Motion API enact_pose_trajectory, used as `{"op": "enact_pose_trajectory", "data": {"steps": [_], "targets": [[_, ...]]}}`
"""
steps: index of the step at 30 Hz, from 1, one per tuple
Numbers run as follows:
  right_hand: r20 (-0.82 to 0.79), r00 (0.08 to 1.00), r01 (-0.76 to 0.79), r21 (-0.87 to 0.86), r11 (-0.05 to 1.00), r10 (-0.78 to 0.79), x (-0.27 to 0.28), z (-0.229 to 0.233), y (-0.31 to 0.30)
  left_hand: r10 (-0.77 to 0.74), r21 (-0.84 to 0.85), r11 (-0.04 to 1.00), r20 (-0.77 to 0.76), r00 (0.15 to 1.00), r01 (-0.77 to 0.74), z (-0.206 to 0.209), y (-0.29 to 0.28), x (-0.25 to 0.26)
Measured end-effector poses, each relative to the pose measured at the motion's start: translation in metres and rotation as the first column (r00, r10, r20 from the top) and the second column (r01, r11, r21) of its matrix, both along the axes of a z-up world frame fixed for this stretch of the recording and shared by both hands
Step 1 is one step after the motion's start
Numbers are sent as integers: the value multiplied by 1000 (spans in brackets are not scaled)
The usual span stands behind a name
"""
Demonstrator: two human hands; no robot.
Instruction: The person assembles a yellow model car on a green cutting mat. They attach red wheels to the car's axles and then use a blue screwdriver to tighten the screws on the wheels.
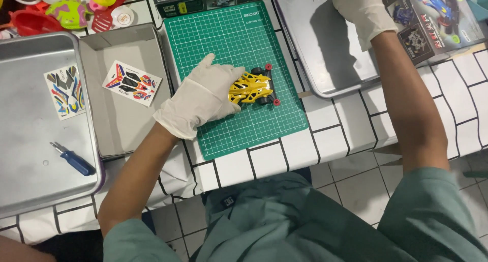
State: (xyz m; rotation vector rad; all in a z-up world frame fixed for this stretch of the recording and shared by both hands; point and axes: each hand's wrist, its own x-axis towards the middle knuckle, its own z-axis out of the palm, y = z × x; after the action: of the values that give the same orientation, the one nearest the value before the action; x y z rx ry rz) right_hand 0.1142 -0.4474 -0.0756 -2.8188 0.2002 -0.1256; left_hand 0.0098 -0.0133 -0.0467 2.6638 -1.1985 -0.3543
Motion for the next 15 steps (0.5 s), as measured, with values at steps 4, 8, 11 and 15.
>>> {"op": "enact_pose_trajectory", "data": {"steps": [4, 8, 11, 15], "targets": [[-15, 984, -164, 327, 931, 179, -47, 34, 58, -77, 42, 996, -117, 990, 82, 20, 4, -1], [27, 976, -203, 455, 867, 214, -139, 94, 152, -121, 15, 992, -164, 979, 125, 20, 8, -2], [-1, 880, -408, 510, 758, 474, -163, 74, 172, -130, -12, 992, -133, 983, 129, 10, 9, -1], [121, 722, -688, 230, 688, 681, -154, 26, 166, -135, 13, 991, -84, 987, 137, 5, 9, -2]]}}
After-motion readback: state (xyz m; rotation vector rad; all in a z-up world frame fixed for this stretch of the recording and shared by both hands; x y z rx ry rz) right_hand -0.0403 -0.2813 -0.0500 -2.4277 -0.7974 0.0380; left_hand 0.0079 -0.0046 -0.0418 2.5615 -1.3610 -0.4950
